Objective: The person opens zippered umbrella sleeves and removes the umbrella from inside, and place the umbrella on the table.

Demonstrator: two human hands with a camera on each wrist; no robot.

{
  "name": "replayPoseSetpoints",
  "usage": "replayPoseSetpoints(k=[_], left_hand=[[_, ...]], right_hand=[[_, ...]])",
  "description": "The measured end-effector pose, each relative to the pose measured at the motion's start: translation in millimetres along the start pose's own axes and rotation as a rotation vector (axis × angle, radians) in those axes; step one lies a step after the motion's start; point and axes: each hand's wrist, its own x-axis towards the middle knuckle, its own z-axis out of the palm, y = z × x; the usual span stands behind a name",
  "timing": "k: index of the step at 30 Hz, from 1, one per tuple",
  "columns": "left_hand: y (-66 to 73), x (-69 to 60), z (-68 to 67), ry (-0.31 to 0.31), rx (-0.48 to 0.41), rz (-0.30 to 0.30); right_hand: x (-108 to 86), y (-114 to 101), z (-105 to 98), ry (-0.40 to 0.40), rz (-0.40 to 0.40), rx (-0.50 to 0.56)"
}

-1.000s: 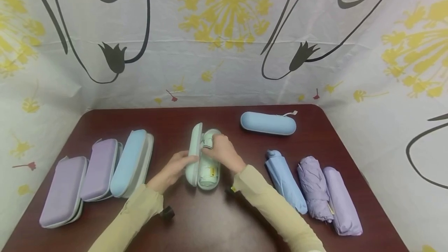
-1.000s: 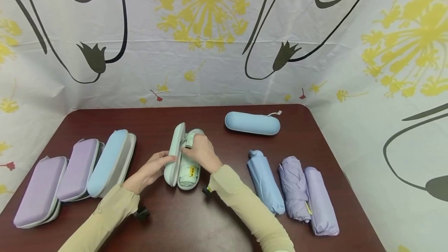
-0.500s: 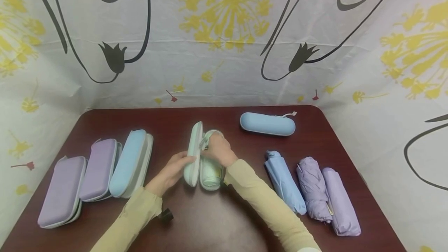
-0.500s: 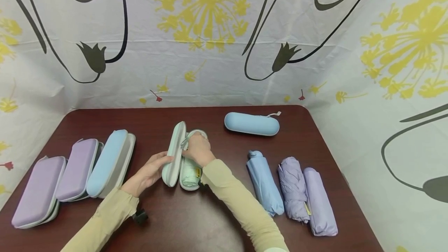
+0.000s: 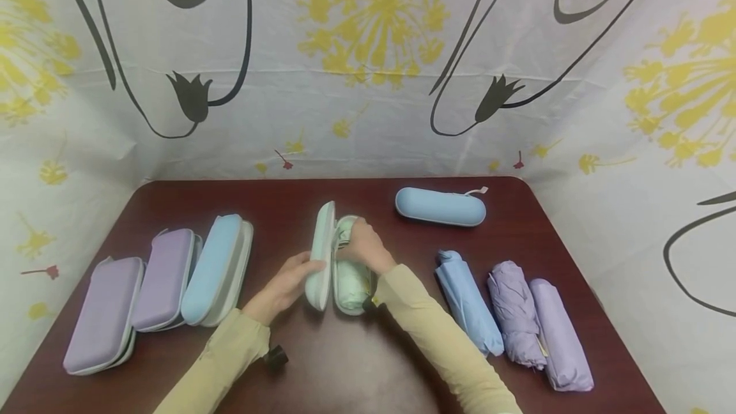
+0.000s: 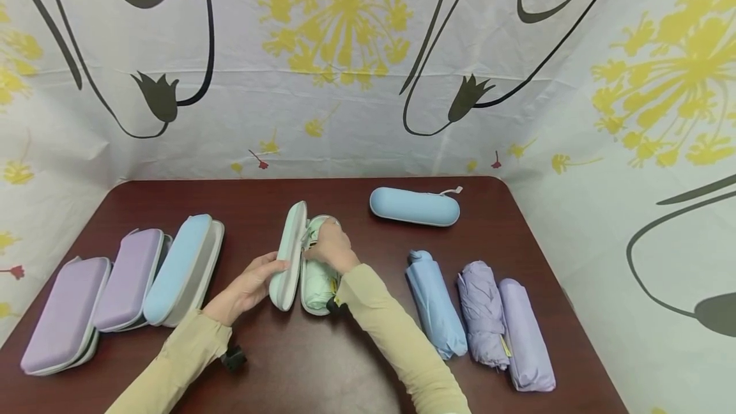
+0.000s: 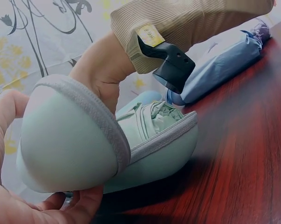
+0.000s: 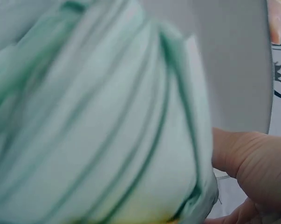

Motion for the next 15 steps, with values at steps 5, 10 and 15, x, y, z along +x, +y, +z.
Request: replayPoseSetpoints(k=[5,10,15], left_hand=[[-0.6,-0.2,3.8,-0.009,-0.011,0.014],[-1.7,0.0,4.6,0.003,-0.002,0.021],[-2.2,-1.0,4.7,0.007,0.005,0.011]], right_hand=[[1.1,6.1,-2.5,-0.038,0.009,0.086],[1.8,13.6,-4.6,-0.075,0.023,0.214],[3.3,18.6,-4.6,-0.078,0.022,0.307]])
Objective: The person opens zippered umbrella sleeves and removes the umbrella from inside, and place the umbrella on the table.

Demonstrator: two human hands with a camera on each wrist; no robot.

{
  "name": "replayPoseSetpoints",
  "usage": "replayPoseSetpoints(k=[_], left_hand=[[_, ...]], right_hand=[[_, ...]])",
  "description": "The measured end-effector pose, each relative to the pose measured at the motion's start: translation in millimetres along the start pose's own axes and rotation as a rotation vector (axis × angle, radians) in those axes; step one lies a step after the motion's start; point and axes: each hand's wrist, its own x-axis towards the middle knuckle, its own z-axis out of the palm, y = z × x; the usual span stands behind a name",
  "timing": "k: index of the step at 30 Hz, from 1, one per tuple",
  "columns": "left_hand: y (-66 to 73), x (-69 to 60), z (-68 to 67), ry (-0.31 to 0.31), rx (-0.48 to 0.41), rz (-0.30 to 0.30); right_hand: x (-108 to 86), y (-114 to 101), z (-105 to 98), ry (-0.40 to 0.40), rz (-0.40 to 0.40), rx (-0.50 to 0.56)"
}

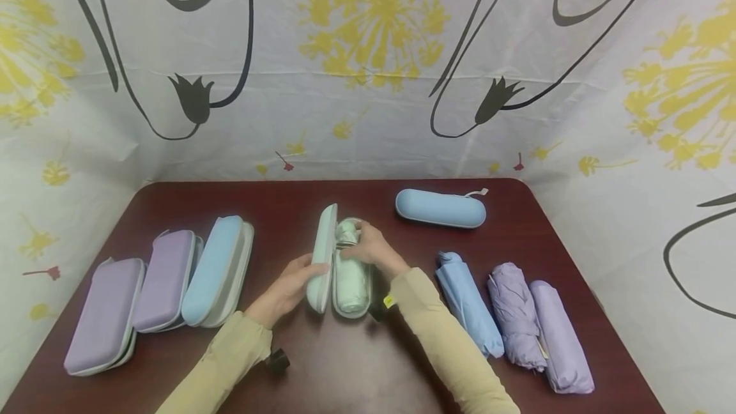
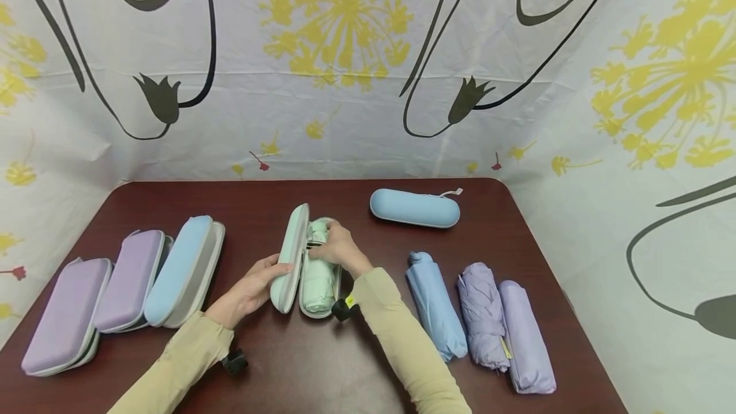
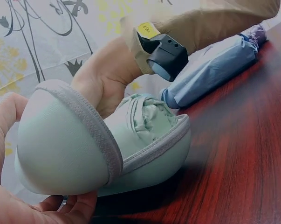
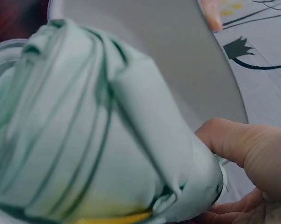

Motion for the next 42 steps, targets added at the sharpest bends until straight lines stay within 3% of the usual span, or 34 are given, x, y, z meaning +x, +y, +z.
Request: replayPoseSetpoints(k=[9,16,20,24,32,42], left_hand=[[1.3,-5.3,-2.1,0.022,0.012,-0.011],[3.7,-13.4,-13.7,0.065,0.036,0.000],[5.3,-18.7,-23.0,0.073,0.054,-0.010],[8.2,-25.7,-34.3,0.090,0.091,-0.016],[13.1,-34.9,-49.5,0.224,0.170,-0.038],[23.4,-38.5,-60.8,0.343,0.302,-0.069]], right_hand=[[-2.7,0.8,-11.9,-0.024,-0.032,0.326],[-13.3,2.8,-25.7,-0.036,-0.038,0.381],[-26.7,6.5,-36.2,-0.028,-0.041,0.335],[-35.2,24.2,-44.9,0.001,-0.027,0.242],[-57.7,55.4,-60.4,0.048,-0.049,-0.025],[-76.5,72.3,-74.0,0.061,-0.025,-0.149]])
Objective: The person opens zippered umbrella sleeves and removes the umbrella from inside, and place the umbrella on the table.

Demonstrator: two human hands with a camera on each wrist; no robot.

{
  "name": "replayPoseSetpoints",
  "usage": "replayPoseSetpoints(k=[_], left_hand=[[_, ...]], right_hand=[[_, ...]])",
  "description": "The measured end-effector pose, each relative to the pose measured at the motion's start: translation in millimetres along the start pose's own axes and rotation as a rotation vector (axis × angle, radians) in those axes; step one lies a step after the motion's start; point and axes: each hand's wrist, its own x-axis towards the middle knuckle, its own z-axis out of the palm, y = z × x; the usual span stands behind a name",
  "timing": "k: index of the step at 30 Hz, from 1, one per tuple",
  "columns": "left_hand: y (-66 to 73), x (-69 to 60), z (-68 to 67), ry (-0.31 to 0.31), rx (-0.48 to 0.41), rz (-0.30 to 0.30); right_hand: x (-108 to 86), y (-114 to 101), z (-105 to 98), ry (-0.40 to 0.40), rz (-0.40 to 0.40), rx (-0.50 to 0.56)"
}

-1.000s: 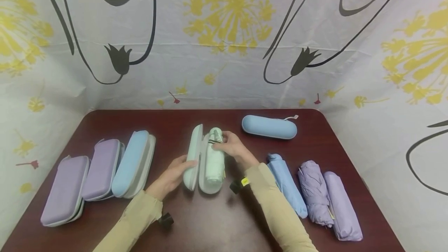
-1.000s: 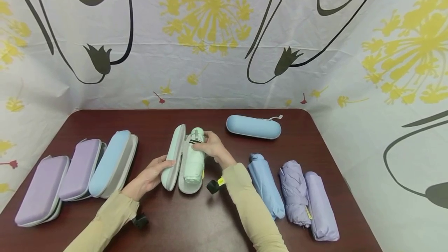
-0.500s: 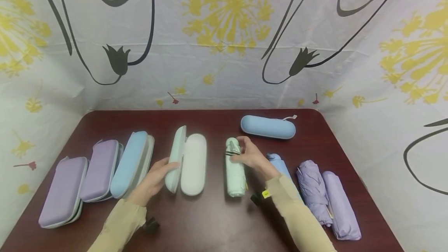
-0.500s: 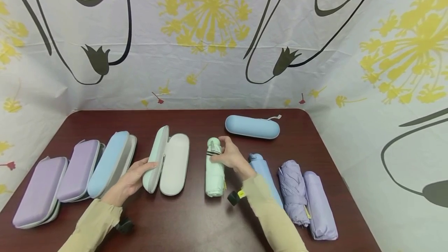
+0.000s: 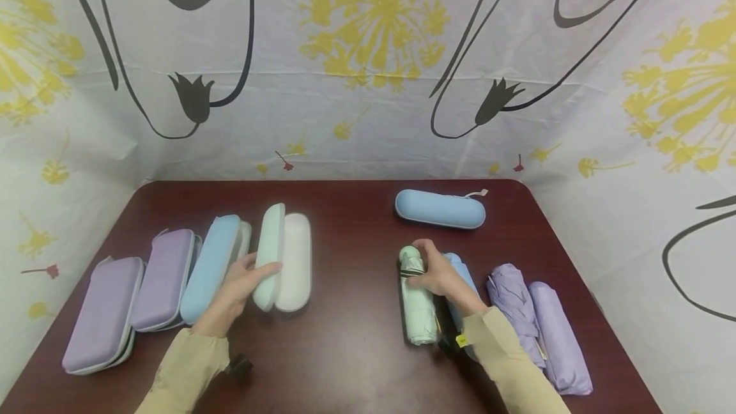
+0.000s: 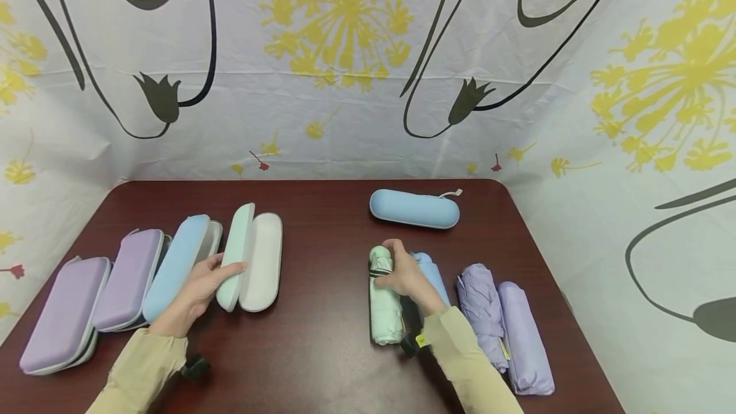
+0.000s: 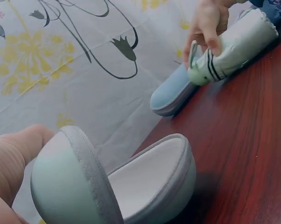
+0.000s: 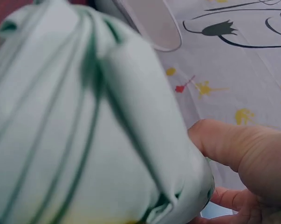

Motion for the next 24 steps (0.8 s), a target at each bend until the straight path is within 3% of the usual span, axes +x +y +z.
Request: replayPoseSetpoints(k=[13,24], left_hand=[[-1.1,11.0,-17.4,0.039,0.142,0.002],[-4.1,17.5,-23.9,0.055,0.219,0.009]], right_hand=[[-10.1,28.3,-30.2,0.020,-0.050,-0.085],[-15.1,38.3,-42.4,0.014,-0.009,-0.105]])
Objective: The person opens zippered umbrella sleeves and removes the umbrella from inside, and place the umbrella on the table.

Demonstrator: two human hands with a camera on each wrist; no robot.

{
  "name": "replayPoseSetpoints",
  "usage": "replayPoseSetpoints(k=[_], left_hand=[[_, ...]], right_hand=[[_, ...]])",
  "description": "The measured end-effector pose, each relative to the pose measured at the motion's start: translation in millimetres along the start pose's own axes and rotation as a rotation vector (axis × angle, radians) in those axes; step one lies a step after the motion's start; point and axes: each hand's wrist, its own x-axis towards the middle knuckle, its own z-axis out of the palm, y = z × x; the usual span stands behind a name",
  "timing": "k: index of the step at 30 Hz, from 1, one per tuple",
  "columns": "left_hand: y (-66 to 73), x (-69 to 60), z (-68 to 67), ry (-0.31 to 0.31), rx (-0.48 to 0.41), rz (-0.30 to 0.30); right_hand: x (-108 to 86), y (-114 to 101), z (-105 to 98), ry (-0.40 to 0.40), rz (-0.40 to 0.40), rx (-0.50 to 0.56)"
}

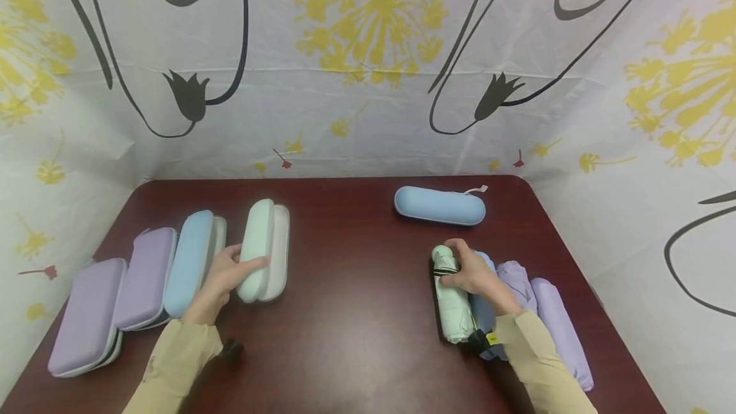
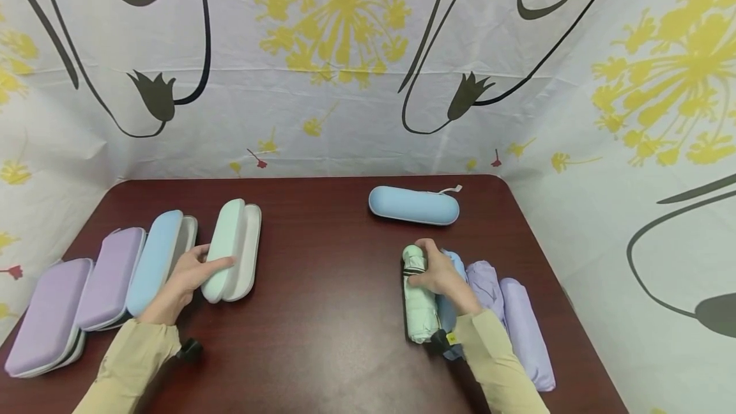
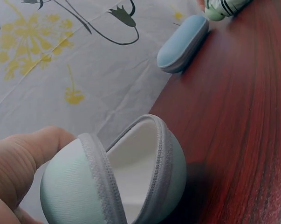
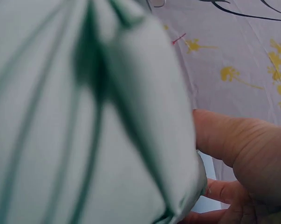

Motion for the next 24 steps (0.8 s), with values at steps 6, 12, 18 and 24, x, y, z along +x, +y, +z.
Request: replayPoseSetpoints(k=[6,12,18,24], left_hand=[[-2.4,0.6,1.6,0.042,0.026,0.004],[-2.4,-0.4,1.4,0.077,0.080,-0.004],[-5.4,1.9,1.4,0.089,0.109,0.015],[-1.3,-1.6,4.6,0.129,0.066,0.070]], right_hand=[[-0.4,-4.4,-0.1,0.007,0.013,-0.056],[-2.4,-6.9,-1.3,0.007,0.030,-0.088],[-3.1,-6.1,0.1,0.026,0.027,-0.105],[-3.5,-6.9,5.6,0.074,-0.023,-0.174]])
